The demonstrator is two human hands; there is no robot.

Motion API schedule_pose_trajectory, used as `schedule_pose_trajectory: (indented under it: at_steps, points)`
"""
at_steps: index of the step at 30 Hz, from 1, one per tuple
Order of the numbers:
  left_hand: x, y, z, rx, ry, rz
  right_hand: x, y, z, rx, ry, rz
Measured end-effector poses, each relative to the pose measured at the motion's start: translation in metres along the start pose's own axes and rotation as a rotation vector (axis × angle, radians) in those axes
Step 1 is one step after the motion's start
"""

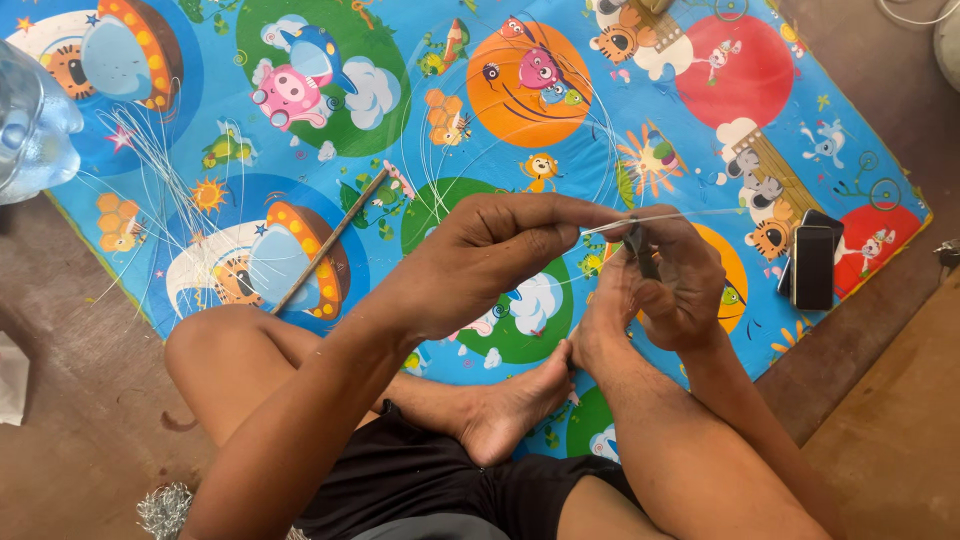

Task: The person sits on a colorful mat and uses pliers to twist and cut thin metal wires. They repeatedly bend the wire into loops, secure them with the pliers, and trim excess length.

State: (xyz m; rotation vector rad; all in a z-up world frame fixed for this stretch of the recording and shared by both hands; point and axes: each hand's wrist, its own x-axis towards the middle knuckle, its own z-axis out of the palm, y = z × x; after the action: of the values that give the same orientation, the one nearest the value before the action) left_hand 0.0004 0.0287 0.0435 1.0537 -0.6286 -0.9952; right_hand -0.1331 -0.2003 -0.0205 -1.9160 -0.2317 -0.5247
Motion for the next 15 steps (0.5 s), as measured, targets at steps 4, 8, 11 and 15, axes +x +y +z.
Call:
schedule_pose_trajectory:
  at_steps: [4, 8, 11, 15]
  points:
    - [0.007, -0.008, 0.007, 0.015, 0.041, 0.132, -0.006, -0.002, 0.005, 0.146, 0.032, 0.117]
    - [0.007, -0.013, 0.007, 0.059, 0.071, 0.123, -0.006, -0.002, 0.007, 0.175, 0.058, 0.157]
    - [0.006, -0.014, 0.006, 0.054, 0.085, 0.111, -0.006, 0.0, 0.008, 0.172, 0.069, 0.151]
    - [0.007, -0.014, 0.006, 0.053, 0.091, 0.118, -0.008, 0.002, 0.007, 0.136, 0.064, 0.162]
